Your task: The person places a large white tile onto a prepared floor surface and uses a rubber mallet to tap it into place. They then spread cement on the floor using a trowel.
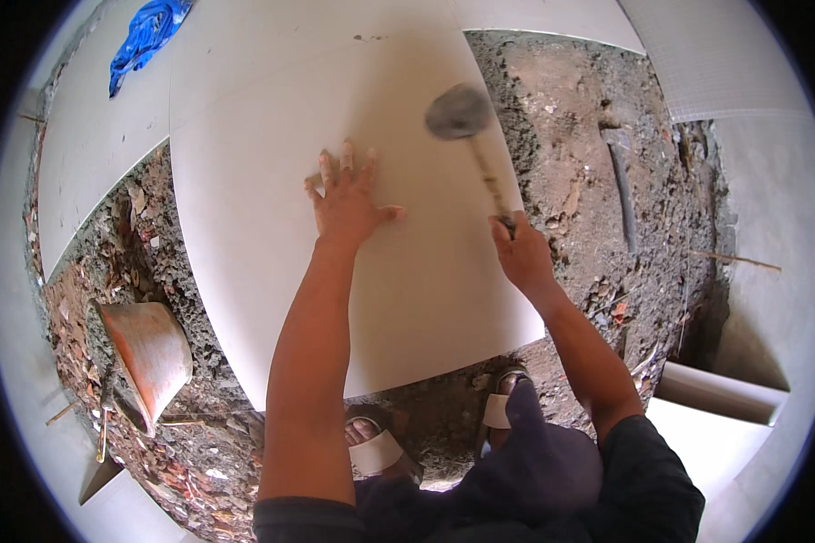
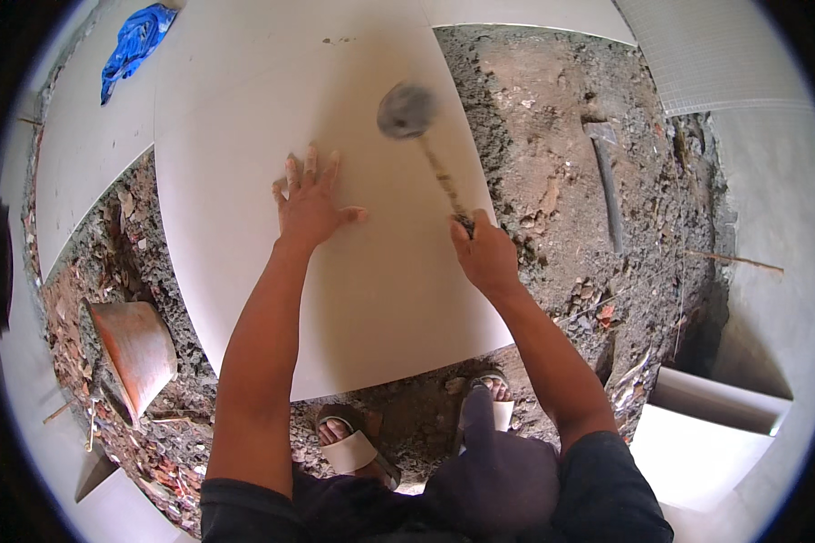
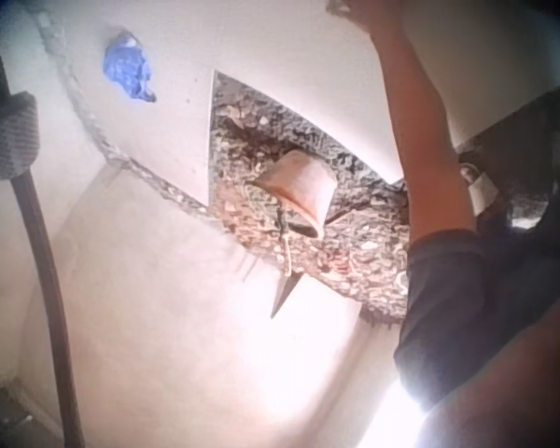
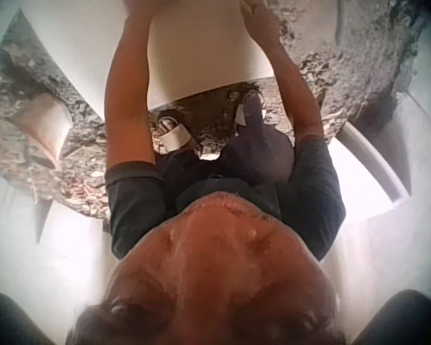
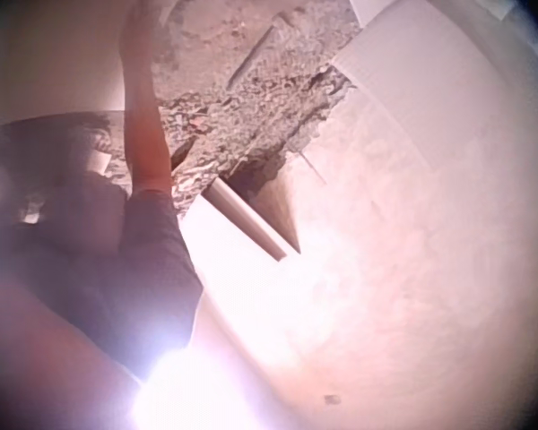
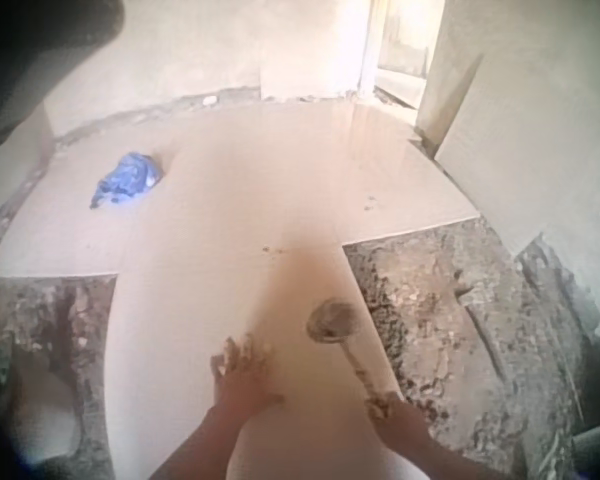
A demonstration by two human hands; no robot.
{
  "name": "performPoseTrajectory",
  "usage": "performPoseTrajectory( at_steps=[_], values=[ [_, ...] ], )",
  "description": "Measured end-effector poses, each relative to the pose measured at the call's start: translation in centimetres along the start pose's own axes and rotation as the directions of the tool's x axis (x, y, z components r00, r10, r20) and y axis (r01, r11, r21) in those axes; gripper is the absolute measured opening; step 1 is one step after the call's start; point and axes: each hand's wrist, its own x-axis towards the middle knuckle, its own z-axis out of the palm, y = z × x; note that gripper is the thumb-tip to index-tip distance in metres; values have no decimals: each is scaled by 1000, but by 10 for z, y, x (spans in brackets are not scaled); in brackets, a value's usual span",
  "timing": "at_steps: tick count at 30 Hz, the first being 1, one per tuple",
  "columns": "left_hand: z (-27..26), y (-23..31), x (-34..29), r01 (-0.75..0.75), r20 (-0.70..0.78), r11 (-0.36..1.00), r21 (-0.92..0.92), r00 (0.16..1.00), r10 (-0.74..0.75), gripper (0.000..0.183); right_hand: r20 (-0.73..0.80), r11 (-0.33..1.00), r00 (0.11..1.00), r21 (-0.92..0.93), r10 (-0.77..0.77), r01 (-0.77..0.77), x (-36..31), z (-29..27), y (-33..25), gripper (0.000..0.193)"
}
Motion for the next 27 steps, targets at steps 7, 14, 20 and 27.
performPoseTrajectory(
  at_steps=[7, 14, 20, 27],
  values=[
    [16, 0, 5, 18, -57, 997, 79, 998, -13, 106, -2, 993, 993, 35, 115, -115, -88, -80, 26, 40],
    [47, -26, -48, -115, -39, 989, 90, 992, 119, 108, -149, 982, 987, -173, 52, -78, -211, -210, 52, 38],
    [63, -34, -88, -57, 19, 993, 107, 998, 55, 109, -174, 997, 985, 65, -20, 32, -163, -186, 29, 45],
    [66, -36, -86, -66, 4, 994, 92, 998, 66, 105, 216, 988, 967, 43, 138, -151, -125, -60, 43, 46]
  ],
)
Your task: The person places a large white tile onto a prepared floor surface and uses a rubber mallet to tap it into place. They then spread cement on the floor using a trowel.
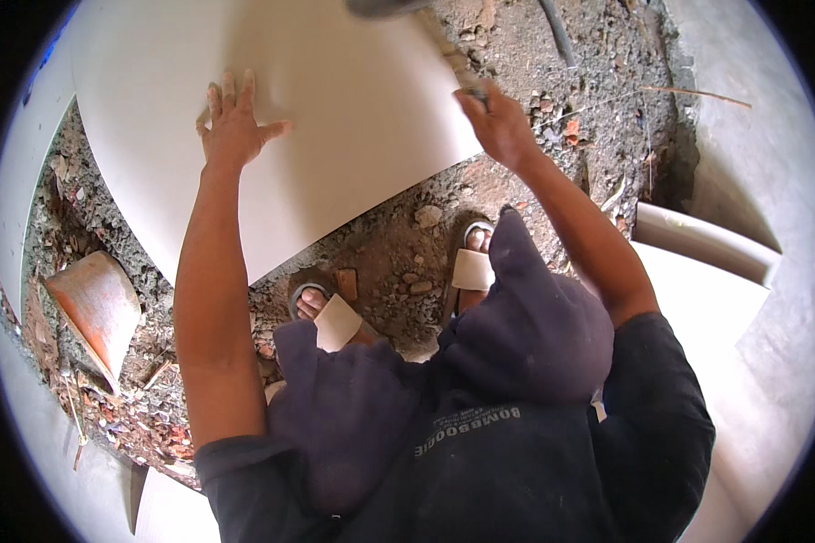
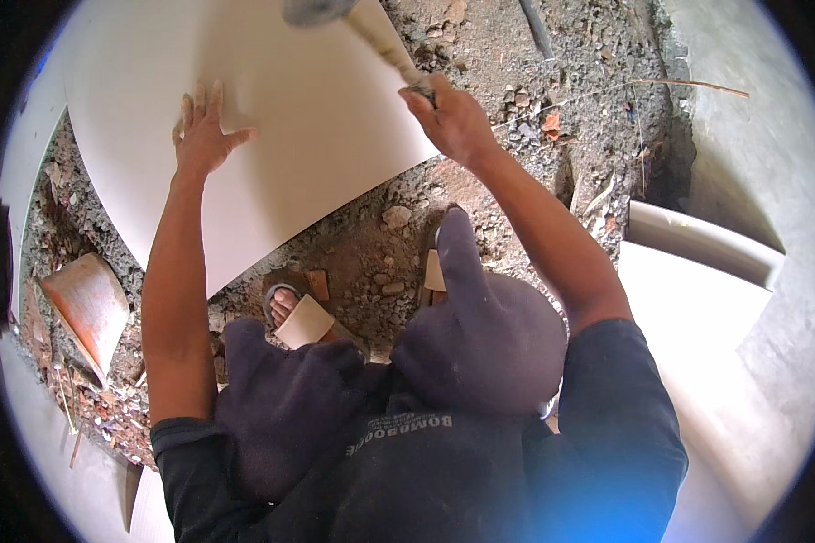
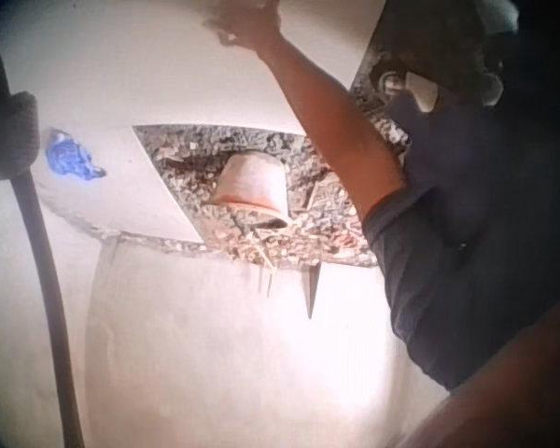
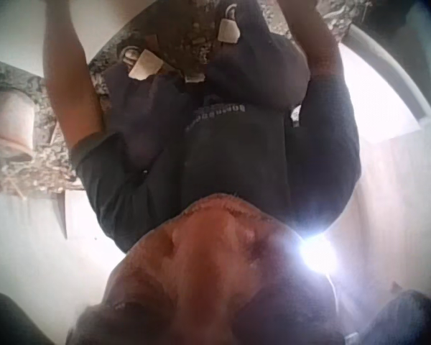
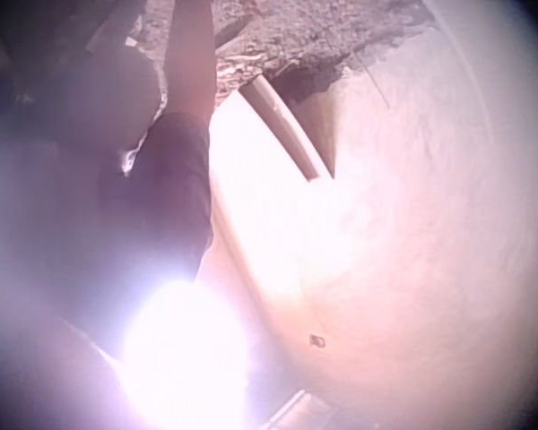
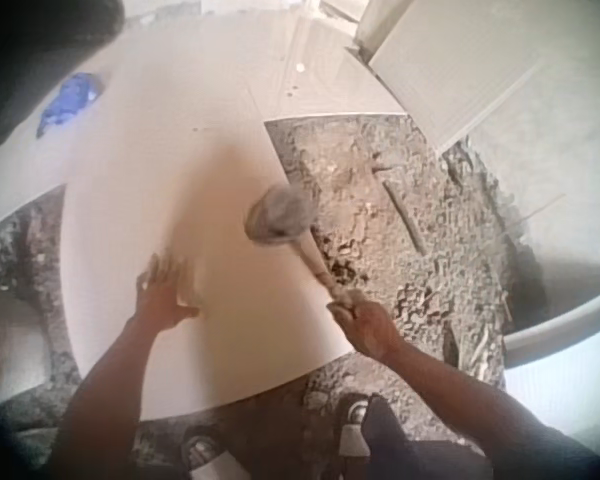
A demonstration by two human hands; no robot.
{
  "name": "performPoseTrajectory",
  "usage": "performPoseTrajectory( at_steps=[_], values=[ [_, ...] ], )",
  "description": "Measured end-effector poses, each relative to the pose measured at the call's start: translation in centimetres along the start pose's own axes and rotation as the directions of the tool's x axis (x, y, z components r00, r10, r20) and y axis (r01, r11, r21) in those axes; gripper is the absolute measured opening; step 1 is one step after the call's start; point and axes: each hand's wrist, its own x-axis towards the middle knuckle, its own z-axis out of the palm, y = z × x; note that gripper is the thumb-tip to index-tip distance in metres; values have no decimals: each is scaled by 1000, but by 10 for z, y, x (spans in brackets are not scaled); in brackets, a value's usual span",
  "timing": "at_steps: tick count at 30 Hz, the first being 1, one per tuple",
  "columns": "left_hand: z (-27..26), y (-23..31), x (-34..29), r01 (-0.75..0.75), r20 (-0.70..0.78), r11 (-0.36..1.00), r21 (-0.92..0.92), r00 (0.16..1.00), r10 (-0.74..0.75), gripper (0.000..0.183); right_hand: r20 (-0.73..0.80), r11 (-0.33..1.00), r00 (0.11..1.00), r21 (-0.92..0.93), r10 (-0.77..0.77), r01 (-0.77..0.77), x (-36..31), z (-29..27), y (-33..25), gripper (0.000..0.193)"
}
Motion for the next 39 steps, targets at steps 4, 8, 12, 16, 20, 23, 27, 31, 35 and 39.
performPoseTrajectory(
  at_steps=[4, 8, 12, 16, 20, 23, 27, 31, 35, 39],
  values=[
    [-2, 3, 1, 16, 7, 998, 54, 1000, -17, 104, -115, 977, 972, -78, -205, 197, 16, 19, 25, 46],
    [2, 2, 3, 17, -8, 998, 60, 1000, -17, 105, -181, 924, 926, 136, -332, 358, 13, 26, 33, 46],
    [3, -2, 2, -8, -35, 996, 87, 999, 11, 106, -102, 973, 968, -28, -230, 229, 4, 39, 32, 41],
    [-4, 5, -1, 24, 32, 986, 163, 999, -30, 108, -49, 967, 972, 106, -229, 233, -9, 54, 30, 45],
    [-4, -9, -17, 99, 70, 995, 24, 992, -100, 111, -21, 961, 969, -130, -248, 243, -23, 61, 20, 44],
    [15, -56, -56, 108, 51, 991, 79, 992, -112, 112, -53, 947, 950, 70, -309, 312, -34, 61, 9, 43],
    [30, -135, -84, 173, 17, 968, 181, 984, -179, 116, -27, 888, 896, 126, -443, 442, -37, 75, -6, 40],
    [27, -156, -89, 148, 169, 961, 233, 967, -190, 114, 75, 887, 887, -50, -455, 459, -29, 99, -14, 39],
    [15, -144, -92, 135, 140, 972, 195, 977, -164, 114, 60, 890, 888, 61, -455, 452, -24, 113, -14, 39],
    [18, -152, -96, 54, 114, 988, 145, 991, -71, 111, 113, 882, 893, -145, -435, 448, -23, 108, -22, 42]
  ],
)
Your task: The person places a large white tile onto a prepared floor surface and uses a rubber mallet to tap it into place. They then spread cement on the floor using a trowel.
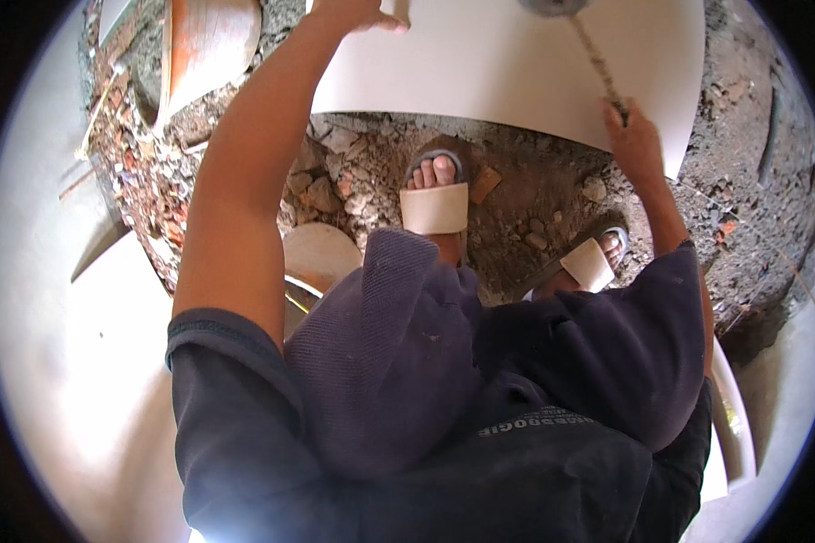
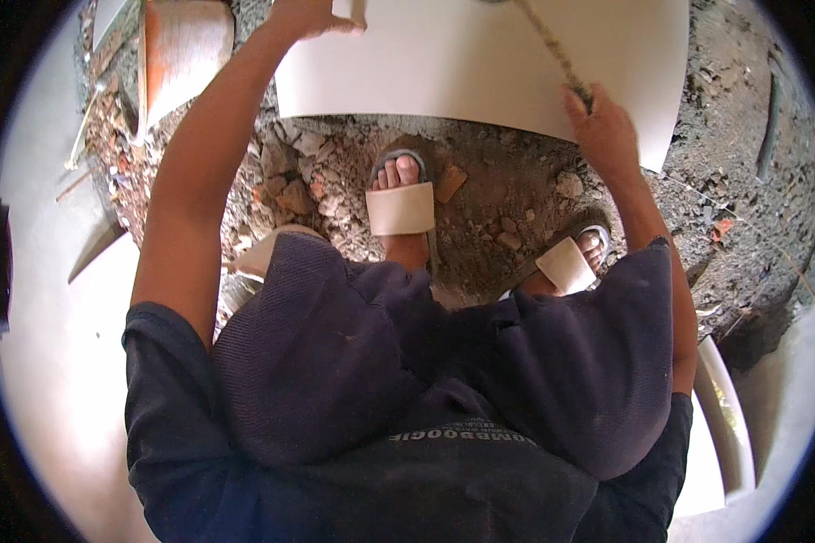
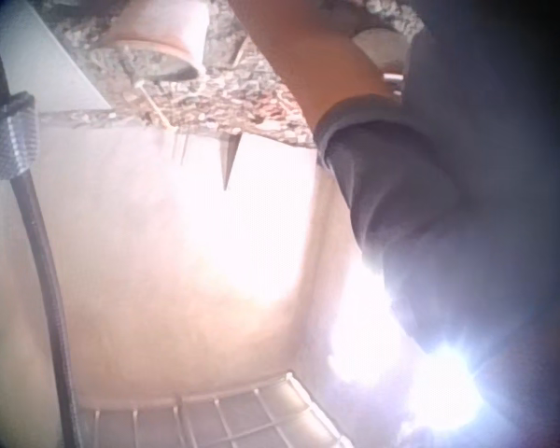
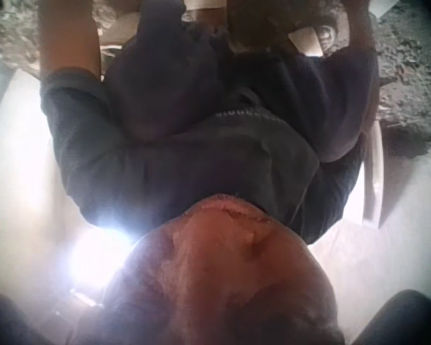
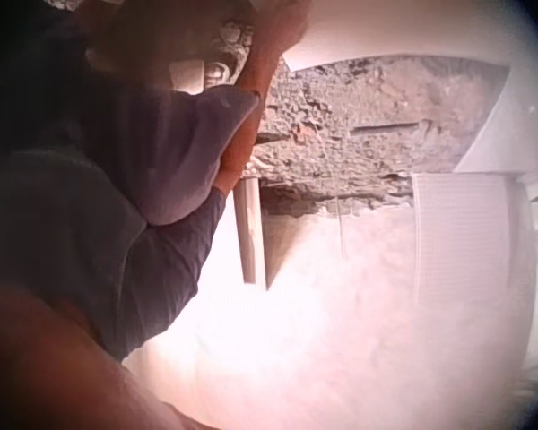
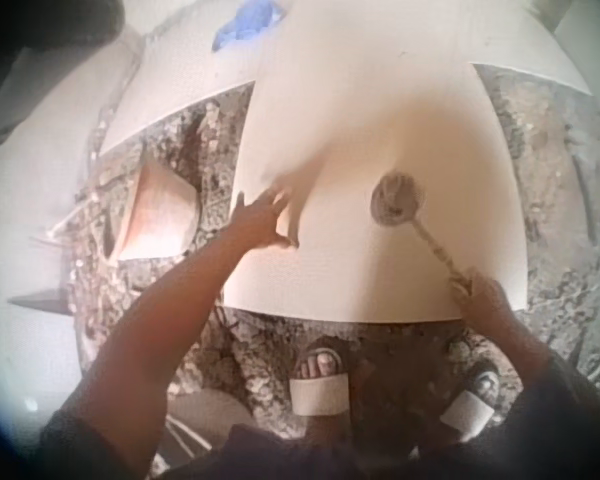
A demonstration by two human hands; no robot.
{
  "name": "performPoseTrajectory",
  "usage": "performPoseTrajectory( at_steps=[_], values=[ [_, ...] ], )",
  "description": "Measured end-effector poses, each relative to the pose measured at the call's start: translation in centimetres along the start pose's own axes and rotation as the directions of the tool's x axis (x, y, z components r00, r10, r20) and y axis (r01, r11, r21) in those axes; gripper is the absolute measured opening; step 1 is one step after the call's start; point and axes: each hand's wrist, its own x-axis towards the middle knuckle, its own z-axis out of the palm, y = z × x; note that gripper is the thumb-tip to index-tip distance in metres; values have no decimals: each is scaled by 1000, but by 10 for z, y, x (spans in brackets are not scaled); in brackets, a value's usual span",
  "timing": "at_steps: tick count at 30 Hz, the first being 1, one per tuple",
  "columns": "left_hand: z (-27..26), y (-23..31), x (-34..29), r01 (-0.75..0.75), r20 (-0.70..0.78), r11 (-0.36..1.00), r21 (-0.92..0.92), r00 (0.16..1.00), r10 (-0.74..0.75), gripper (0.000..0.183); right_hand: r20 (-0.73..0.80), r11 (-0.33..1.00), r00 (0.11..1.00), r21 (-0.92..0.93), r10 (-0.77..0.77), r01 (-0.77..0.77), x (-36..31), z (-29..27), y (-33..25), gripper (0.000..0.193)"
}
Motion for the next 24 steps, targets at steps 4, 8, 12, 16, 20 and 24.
performPoseTrajectory(
  at_steps=[4, 8, 12, 16, 20, 24],
  values=[
    [26, -32, -15, -30, -29, 999, 33, 999, 31, 111, 85, 999, 995, -10, 46, -46, 13, -42, -24, 42],
    [51, -60, -37, 52, -9, 986, -159, 998, -54, 108, -10, 965, 967, 63, -254, 254, 38, -85, -61, 33],
    [58, -62, -37, -15, -16, 980, -198, 1000, 12, 108, -163, 938, 924, -30, -346, 346, 75, -38, -93, 38],
    [53, -62, -37, 29, 31, 979, -200, 999, -23, 108, -28, 983, 983, -30, -180, 179, 55, 54, -107, 37],
    [44, -60, -49, -5, -66, 988, -156, 998, -5, 108, -98, 965, 995, 263, 15, 11, 32, 76, -124, 35],
    [34, -50, -54, 60, 18, 996, 69, 998, -61, 106, -191, 960, 958, 145, -212, 241, 53, 79, -148, 36]
  ],
)
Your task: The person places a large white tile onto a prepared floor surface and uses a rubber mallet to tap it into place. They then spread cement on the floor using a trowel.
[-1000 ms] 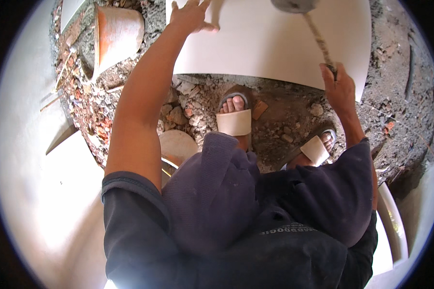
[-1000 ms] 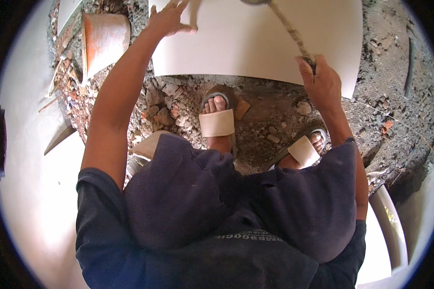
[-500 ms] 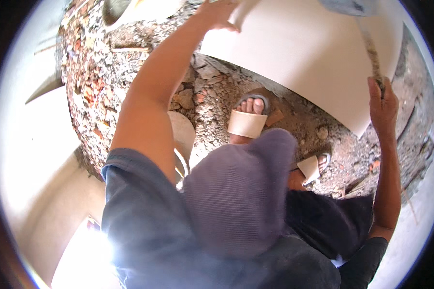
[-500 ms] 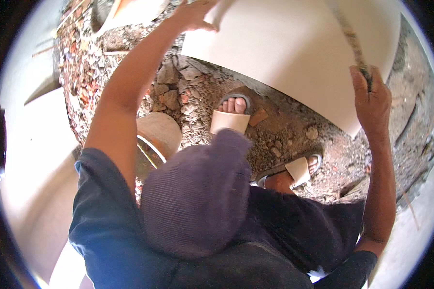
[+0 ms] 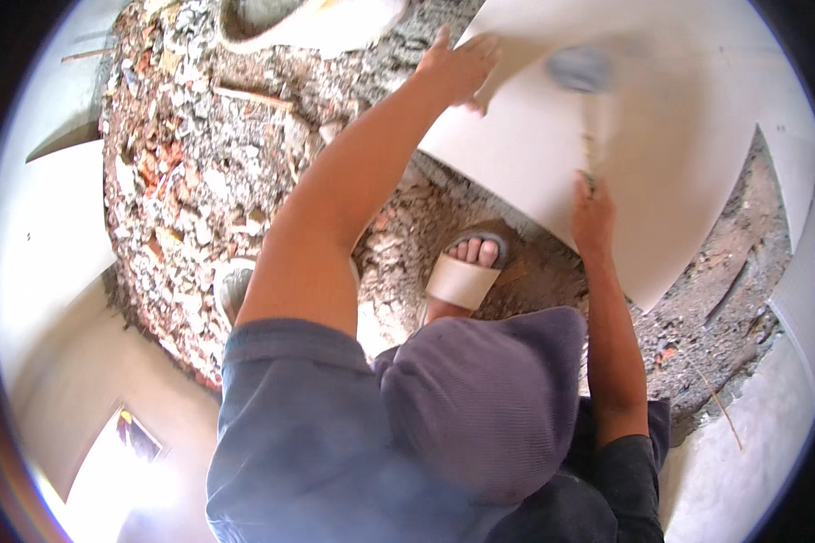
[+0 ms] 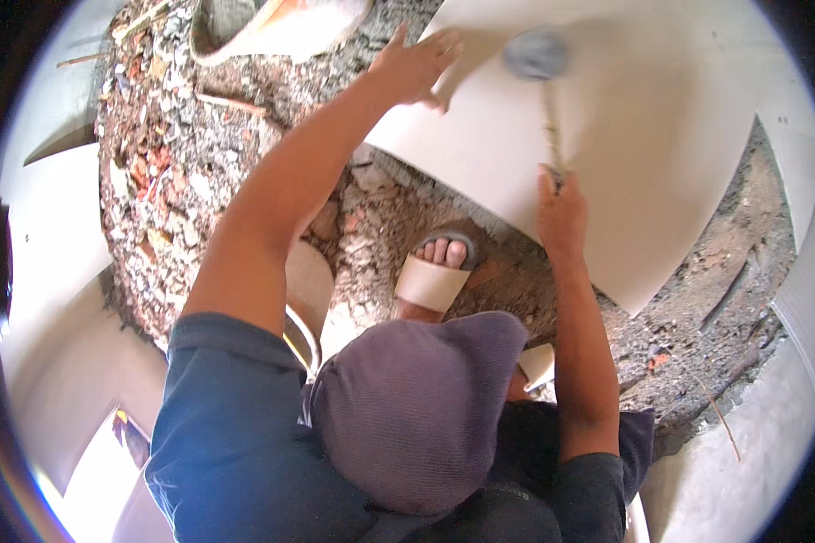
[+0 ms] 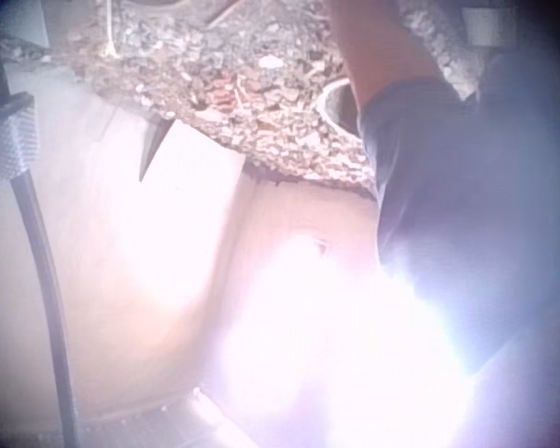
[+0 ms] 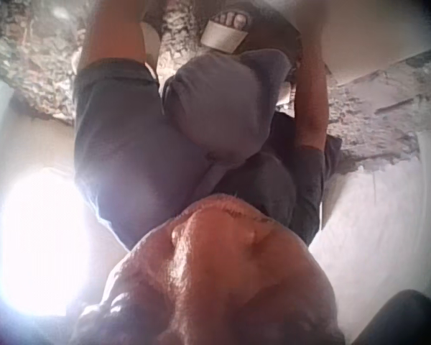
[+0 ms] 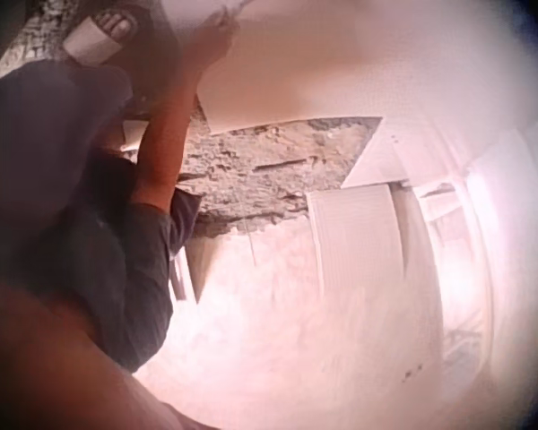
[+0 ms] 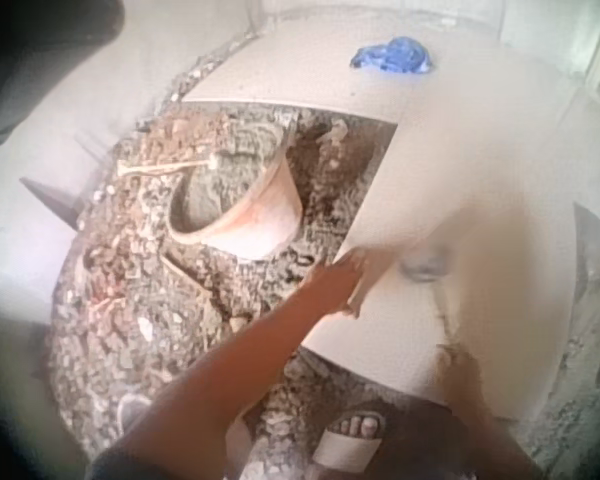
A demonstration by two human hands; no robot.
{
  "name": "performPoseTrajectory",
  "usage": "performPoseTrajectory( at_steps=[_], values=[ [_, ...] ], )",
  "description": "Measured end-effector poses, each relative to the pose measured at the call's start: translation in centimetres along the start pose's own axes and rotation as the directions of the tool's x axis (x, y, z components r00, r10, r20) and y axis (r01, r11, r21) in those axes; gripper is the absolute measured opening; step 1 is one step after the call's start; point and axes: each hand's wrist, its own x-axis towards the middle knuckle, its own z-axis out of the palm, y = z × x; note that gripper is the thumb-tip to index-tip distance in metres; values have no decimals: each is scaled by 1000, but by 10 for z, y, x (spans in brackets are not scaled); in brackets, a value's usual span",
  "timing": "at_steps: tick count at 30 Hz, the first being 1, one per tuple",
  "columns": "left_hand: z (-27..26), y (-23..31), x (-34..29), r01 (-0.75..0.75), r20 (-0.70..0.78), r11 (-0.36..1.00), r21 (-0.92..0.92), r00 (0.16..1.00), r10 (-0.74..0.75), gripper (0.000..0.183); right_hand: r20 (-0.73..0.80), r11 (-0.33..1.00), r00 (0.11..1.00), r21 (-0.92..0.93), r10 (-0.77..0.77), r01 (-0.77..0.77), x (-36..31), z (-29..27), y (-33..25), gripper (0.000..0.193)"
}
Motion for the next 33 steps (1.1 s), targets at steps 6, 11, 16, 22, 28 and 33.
performPoseTrajectory(
  at_steps=[6, 11, 16, 22, 28, 33],
  values=[
    [-8, 0, 1, 21, 74, 994, -103, 997, -13, 108, 65, 992, 992, 59, 110, -114, 58, 15, -11, 41],
    [-10, -4, 1, -1, 87, 991, -133, 996, 13, 107, 13, 998, 999, -50, 35, -35, 110, 29, -14, 45],
    [-14, -5, 0, -5, 70, 983, -181, 997, 18, 108, 74, 992, 994, -103, 83, -75, 136, 37, -12, 48],
    [0, -1, 1, -3, 92, 991, -132, 996, 15, 110, 63, 1000, 998, -7, 2, -1, 90, 3, 4, 45],
    [15, -12, 6, -72, -65, 962, -264, 996, 57, 107, 280, 993, 958, -81, -54, 80, 49, -33, 26, 36],
    [12, -9, 3, -74, -68, 971, -227, 996, 60, 108, 390, 975, 921, -204, -4, 91, 21, -57, 49, 33]
  ],
)
